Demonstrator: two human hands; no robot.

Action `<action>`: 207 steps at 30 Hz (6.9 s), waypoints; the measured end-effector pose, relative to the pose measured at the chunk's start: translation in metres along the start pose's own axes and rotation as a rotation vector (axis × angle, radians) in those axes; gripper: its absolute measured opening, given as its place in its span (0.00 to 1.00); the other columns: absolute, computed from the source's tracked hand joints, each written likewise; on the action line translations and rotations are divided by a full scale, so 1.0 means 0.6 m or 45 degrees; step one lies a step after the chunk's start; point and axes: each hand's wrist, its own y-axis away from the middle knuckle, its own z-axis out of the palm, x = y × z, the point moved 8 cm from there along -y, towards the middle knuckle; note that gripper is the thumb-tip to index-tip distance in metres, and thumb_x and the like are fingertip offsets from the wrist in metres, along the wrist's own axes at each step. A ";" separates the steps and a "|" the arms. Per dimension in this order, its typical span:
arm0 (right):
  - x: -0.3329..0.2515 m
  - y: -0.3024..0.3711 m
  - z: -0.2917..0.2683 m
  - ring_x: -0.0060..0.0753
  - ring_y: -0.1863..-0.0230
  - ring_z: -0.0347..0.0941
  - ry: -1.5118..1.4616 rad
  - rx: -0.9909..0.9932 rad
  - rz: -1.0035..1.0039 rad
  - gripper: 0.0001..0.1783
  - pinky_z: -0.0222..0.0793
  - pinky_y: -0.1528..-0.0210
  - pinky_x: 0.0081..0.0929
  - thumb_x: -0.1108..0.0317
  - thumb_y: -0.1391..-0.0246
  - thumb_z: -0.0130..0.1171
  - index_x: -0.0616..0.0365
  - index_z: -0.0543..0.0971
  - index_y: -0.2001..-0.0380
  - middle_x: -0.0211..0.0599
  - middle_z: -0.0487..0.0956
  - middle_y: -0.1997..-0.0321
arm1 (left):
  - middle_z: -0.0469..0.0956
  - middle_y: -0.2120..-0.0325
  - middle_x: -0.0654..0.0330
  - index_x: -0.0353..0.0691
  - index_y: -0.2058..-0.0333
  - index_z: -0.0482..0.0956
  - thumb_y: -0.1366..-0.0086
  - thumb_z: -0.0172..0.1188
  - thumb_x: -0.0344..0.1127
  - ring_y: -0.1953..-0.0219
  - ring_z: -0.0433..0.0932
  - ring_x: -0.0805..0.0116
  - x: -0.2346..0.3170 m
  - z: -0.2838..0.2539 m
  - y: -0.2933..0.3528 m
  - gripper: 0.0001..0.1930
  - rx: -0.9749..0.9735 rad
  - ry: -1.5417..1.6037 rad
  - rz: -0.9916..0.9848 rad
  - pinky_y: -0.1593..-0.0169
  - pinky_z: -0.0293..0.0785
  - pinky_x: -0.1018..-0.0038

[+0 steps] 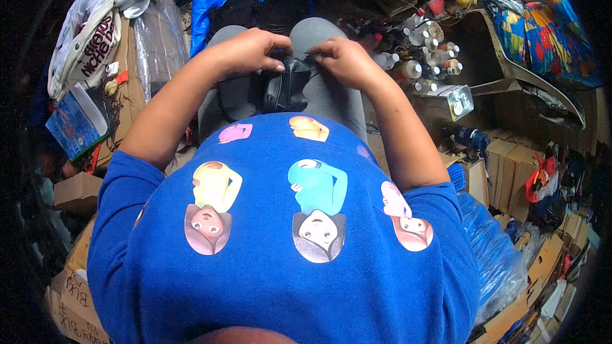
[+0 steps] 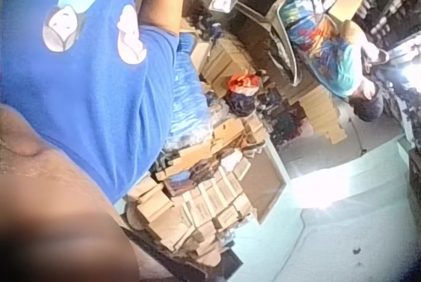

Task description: Stitching or repairing a black shoe upper using thread.

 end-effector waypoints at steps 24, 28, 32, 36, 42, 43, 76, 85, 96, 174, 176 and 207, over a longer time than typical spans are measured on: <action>-0.042 0.010 -0.008 0.38 0.65 0.72 0.259 0.147 -0.243 0.08 0.67 0.60 0.34 0.65 0.58 0.66 0.50 0.84 0.71 0.36 0.78 0.74 | 0.72 0.68 0.61 0.35 0.61 0.78 0.49 0.67 0.32 0.61 0.71 0.69 -0.051 0.004 0.003 0.16 0.296 0.477 0.212 0.54 0.67 0.75; -0.043 0.004 -0.006 0.39 0.63 0.72 0.272 0.105 -0.215 0.08 0.65 0.59 0.35 0.64 0.57 0.65 0.49 0.84 0.70 0.35 0.79 0.72 | 0.71 0.69 0.61 0.35 0.61 0.79 0.49 0.67 0.32 0.62 0.71 0.69 -0.051 0.004 0.004 0.16 0.274 0.530 0.204 0.55 0.67 0.75; -0.050 0.002 -0.004 0.40 0.62 0.72 0.358 0.084 -0.260 0.08 0.63 0.55 0.36 0.63 0.56 0.64 0.48 0.83 0.69 0.34 0.79 0.69 | 0.71 0.69 0.61 0.35 0.60 0.79 0.49 0.66 0.31 0.61 0.71 0.70 -0.049 0.003 0.004 0.16 0.271 0.488 0.204 0.55 0.67 0.75; -0.053 -0.004 0.002 0.33 0.63 0.69 0.358 0.086 -0.335 0.08 0.66 0.59 0.29 0.71 0.57 0.65 0.52 0.84 0.69 0.32 0.79 0.72 | 0.72 0.68 0.61 0.35 0.60 0.79 0.48 0.66 0.31 0.61 0.71 0.70 -0.047 0.002 0.006 0.16 0.247 0.535 0.226 0.54 0.67 0.74; -0.031 -0.022 0.010 0.30 0.61 0.69 0.177 0.007 -0.295 0.07 0.64 0.56 0.27 0.70 0.55 0.65 0.52 0.83 0.68 0.30 0.79 0.71 | 0.72 0.68 0.61 0.35 0.60 0.79 0.48 0.65 0.31 0.61 0.72 0.69 -0.048 0.001 0.007 0.15 0.169 0.570 0.238 0.54 0.67 0.74; -0.025 -0.024 0.012 0.29 0.61 0.69 0.189 0.002 -0.263 0.07 0.64 0.56 0.27 0.70 0.55 0.65 0.52 0.83 0.68 0.29 0.79 0.71 | 0.72 0.68 0.61 0.35 0.60 0.79 0.48 0.65 0.31 0.61 0.72 0.69 -0.050 0.003 0.005 0.15 0.163 0.572 0.218 0.54 0.67 0.74; -0.006 -0.010 0.023 0.32 0.57 0.67 0.301 0.004 -0.264 0.16 0.52 0.50 0.36 0.70 0.54 0.58 0.33 0.83 0.64 0.23 0.74 0.69 | 0.73 0.75 0.62 0.51 0.68 0.84 0.50 0.64 0.31 0.65 0.71 0.62 0.001 -0.016 0.125 0.09 0.988 -0.202 0.213 0.62 0.66 0.65; -0.018 -0.011 0.020 0.31 0.59 0.69 0.279 0.024 -0.321 0.13 0.63 0.53 0.28 0.74 0.55 0.60 0.44 0.84 0.65 0.28 0.75 0.68 | 0.72 0.77 0.62 0.48 0.73 0.83 0.53 0.67 0.34 0.66 0.71 0.61 0.006 -0.017 0.107 0.05 0.899 -0.067 0.196 0.60 0.65 0.66; -0.018 -0.012 0.022 0.29 0.60 0.70 0.248 0.024 -0.343 0.11 0.64 0.54 0.27 0.71 0.54 0.62 0.45 0.84 0.65 0.27 0.75 0.70 | 0.73 0.76 0.60 0.44 0.74 0.81 0.52 0.65 0.30 0.67 0.71 0.59 0.028 -0.016 0.096 0.05 0.871 -0.215 0.247 0.61 0.66 0.66; 0.025 -0.025 -0.020 0.13 0.73 0.60 -0.500 0.070 0.039 0.13 0.59 0.69 0.16 0.59 0.42 0.55 0.56 0.77 0.61 0.20 0.71 0.73 | 0.68 0.82 0.66 0.43 0.60 0.73 0.34 0.54 0.40 0.82 0.67 0.77 -0.097 -0.023 0.095 0.09 0.622 1.287 0.010 0.70 0.67 0.75; 0.002 -0.042 0.011 0.18 0.67 0.67 -0.186 -0.184 0.047 0.17 0.65 0.61 0.20 0.62 0.43 0.56 0.61 0.76 0.54 0.25 0.77 0.67 | 0.72 0.79 0.64 0.42 0.54 0.72 0.35 0.55 0.39 0.77 0.70 0.74 -0.069 -0.023 0.058 0.13 0.475 0.829 0.039 0.68 0.68 0.74; -0.059 0.038 -0.014 0.38 0.65 0.71 0.571 0.207 -0.263 0.13 0.63 0.57 0.33 0.72 0.64 0.65 0.44 0.85 0.70 0.32 0.76 0.71 | 0.69 0.70 0.62 0.40 0.64 0.80 0.50 0.68 0.38 0.61 0.69 0.69 -0.044 0.012 -0.009 0.15 0.233 0.577 0.277 0.55 0.63 0.74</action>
